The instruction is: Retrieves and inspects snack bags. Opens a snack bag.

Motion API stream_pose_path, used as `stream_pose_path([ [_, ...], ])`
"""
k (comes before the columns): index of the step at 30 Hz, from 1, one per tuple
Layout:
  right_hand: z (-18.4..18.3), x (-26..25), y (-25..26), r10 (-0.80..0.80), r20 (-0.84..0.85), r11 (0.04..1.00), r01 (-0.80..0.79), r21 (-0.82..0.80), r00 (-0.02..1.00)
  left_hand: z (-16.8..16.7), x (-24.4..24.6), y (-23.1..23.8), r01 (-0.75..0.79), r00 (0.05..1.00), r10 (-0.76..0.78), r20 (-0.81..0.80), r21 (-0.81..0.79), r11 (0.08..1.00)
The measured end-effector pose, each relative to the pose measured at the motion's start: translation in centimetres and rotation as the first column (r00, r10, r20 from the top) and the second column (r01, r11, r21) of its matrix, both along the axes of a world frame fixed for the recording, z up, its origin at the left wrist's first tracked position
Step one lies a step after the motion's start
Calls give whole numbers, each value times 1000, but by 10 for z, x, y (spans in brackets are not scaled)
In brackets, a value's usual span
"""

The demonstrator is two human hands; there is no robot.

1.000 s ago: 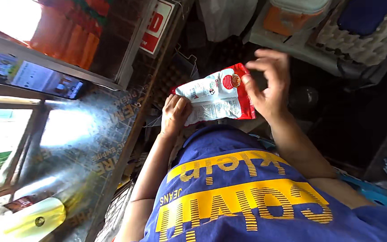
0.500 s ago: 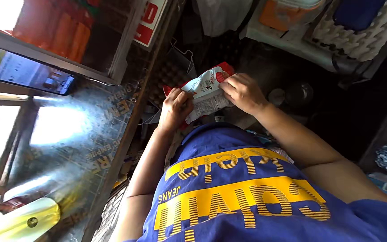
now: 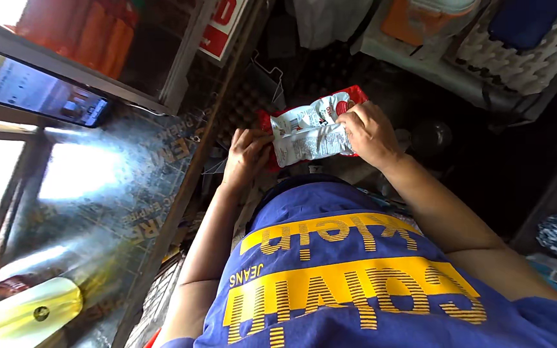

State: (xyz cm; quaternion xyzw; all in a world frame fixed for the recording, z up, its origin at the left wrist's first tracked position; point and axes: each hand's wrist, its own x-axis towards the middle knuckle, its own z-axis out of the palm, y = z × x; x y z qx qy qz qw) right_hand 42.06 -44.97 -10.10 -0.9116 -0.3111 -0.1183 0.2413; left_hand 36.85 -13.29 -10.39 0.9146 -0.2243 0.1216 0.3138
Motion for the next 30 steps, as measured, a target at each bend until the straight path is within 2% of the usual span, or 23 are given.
stream_pose_path([
  [2, -2, -2, -3, -7, 8, 1000, 7, -1, 1000, -5, 2, -2, 8, 1000, -9, 20, 45, 999],
  [5, -3, -5, -6, 6, -6, 1000, -5, 15, 1000, -8, 4, -8, -57, 993, 47, 108, 97, 994],
  [7, -5, -4, -9, 31, -73, 999, -31, 14, 997, -10, 7, -11, -102, 986, 82, 143, 140, 985],
  [10, -11, 3, -12, 65, -287, 993, -92, -80, 956, -15, 16, -12, -54, 998, 50, 23, 203, 978],
  [12, -11, 10, -13, 70, -338, 987, -113, -111, 939, -13, 22, -12, -6, 999, 14, -38, 206, 978],
  [14, 15, 11, -15, 42, -296, 989, -81, -121, 954, 18, 22, -15, -29, 999, 33, -12, 237, 971],
  [16, 64, 1, -18, -7, -192, 993, -16, -116, 981, 57, 16, -18, -113, 982, 72, 174, 237, 965],
  [17, 76, -3, -18, -32, -111, 996, 23, -83, 993, 62, 16, -17, -142, 958, 80, 275, 216, 966],
  [18, 67, -2, -17, -50, -34, 998, 49, -27, 998, 49, 21, -13, -140, 945, 69, 320, 204, 969],
  [19, 41, 5, -16, -37, -10, 999, 37, 1, 999, 23, 29, -8, -105, 953, 33, 302, 226, 968],
  [21, -22, 0, -17, 55, -159, 998, -59, -22, 986, -32, 26, -2, 27, 993, -60, 106, 291, 956],
  [22, -36, 5, -15, 61, -186, 998, -66, -18, 981, -40, 33, -1, 37, 995, -63, 78, 301, 953],
  [23, -34, 14, -14, 37, -158, 999, -37, 2, 987, -35, 43, -3, -12, 993, -25, 116, 308, 951],
  [26, 14, -8, -12, -64, -95, 998, 66, 20, 993, 11, 19, -9, -139, 966, 71, 247, 268, 953],
  [27, 21, -3, -11, -70, -40, 997, 71, 38, 997, 13, 25, -8, -165, 946, 82, 312, 250, 954],
  [28, 10, 4, -12, -54, -8, 997, 55, 58, 998, 0, 33, -6, -171, 935, 78, 345, 250, 953],
  [30, -37, 1, -16, 38, -118, 999, -34, 33, 992, -42, 27, -1, -78, 972, 2, 233, 320, 944],
])
